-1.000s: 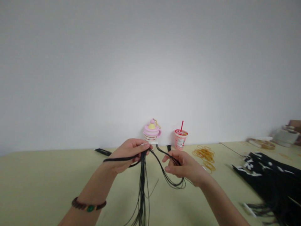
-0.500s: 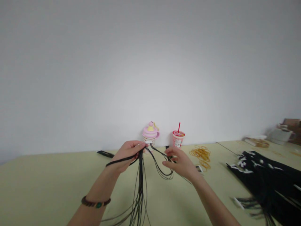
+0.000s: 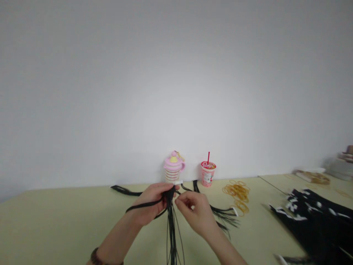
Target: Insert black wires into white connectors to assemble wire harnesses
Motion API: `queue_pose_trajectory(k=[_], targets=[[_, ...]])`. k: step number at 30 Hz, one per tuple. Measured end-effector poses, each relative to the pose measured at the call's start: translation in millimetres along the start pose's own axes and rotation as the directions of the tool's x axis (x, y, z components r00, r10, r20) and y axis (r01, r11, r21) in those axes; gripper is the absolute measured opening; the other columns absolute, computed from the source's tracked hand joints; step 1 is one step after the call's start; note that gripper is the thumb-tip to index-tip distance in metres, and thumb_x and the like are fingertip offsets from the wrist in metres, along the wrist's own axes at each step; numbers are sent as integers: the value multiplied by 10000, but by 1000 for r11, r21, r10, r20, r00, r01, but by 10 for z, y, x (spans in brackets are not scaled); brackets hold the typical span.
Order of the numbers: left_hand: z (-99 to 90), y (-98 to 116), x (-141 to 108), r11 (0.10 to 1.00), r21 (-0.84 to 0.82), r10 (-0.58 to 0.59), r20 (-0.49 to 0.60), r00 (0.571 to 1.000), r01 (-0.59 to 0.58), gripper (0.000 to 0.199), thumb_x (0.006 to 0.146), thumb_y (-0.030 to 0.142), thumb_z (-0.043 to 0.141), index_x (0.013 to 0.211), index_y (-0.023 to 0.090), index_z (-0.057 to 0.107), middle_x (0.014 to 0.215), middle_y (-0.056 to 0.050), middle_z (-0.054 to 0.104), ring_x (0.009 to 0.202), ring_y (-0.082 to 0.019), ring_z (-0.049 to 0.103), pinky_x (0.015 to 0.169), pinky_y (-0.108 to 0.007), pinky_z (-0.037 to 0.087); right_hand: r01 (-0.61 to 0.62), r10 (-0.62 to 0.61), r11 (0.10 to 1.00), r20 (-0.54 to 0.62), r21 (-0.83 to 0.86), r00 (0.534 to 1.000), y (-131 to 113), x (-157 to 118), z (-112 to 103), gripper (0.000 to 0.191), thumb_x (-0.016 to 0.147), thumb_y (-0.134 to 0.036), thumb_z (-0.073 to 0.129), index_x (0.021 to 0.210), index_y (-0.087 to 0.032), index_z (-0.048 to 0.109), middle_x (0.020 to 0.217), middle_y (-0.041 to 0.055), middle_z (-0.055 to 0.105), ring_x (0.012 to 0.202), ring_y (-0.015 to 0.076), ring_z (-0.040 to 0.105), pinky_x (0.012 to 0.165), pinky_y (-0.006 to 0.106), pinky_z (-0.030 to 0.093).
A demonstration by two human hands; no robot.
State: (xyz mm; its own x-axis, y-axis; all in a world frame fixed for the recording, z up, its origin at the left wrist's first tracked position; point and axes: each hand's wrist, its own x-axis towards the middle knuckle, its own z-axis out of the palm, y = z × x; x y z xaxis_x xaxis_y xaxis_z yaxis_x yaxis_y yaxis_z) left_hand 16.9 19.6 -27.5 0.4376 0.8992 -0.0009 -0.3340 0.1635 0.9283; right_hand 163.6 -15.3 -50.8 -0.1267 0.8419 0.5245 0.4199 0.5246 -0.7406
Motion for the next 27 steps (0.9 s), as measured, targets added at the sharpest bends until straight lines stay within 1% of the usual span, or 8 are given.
queue_pose_trajectory(k=[3,6,10,13,17,19,22,27], targets=[[27,-7,-15,1000,4,4,7,1000,-4,201,693,264,632,760,80,674,643,-48,615,600,-103,553,608,-211,431,-26,22,997,53,76,998,22,2,7,259,759,-331,525,624,-129,615,506,-11,499,459,72,391,447,186,288],[68,-43,-23,999,29,14,5,1000,-14,185,688,255,637,758,87,670,629,-40,598,629,-122,559,627,-231,433,-25,22,998,57,53,998,43,-12,33,330,771,-365,511,545,-134,575,480,-18,461,457,72,375,460,192,287],[89,-70,-37,999,31,7,5,1000,-7,162,703,245,619,746,98,673,675,-41,602,676,-122,558,664,-228,436,-38,36,999,59,34,998,48,-24,27,314,776,-355,505,553,-142,569,496,-11,492,459,77,395,468,197,299],[74,-37,-70,1000,-1,-9,54,999,9,166,720,233,595,770,99,681,720,-48,615,693,-118,552,705,-228,437,-36,30,997,84,71,996,15,-33,-4,309,788,-359,491,571,-147,550,513,-11,499,466,77,404,467,193,305],[56,33,-123,999,-51,-11,147,989,19,191,752,219,547,808,97,683,771,-67,627,694,-117,548,750,-247,436,-19,15,998,78,51,997,-48,-54,-38,299,794,-353,478,579,-150,524,522,-13,477,480,77,401,469,191,305],[47,55,-131,998,-46,-24,170,985,32,197,757,217,543,826,93,680,776,-75,629,703,-120,552,757,-249,435,-13,10,999,68,44,998,-67,-61,-46,286,791,-341,476,581,-151,516,522,-14,469,483,78,397,472,192,306],[28,66,-119,998,-20,-52,152,987,55,200,756,223,555,835,84,675,750,-75,625,706,-122,559,728,-232,439,-32,28,998,64,54,998,-77,-63,-51,242,773,-309,487,591,-152,516,529,-13,483,484,78,409,476,194,318],[-1,54,-103,998,7,-55,137,989,55,204,758,245,563,831,90,674,757,-69,626,694,-114,547,694,-221,436,-118,106,985,95,125,990,-77,-74,-57,65,689,-186,519,635,-152,531,570,-5,539,508,82,462,490,190,343]])
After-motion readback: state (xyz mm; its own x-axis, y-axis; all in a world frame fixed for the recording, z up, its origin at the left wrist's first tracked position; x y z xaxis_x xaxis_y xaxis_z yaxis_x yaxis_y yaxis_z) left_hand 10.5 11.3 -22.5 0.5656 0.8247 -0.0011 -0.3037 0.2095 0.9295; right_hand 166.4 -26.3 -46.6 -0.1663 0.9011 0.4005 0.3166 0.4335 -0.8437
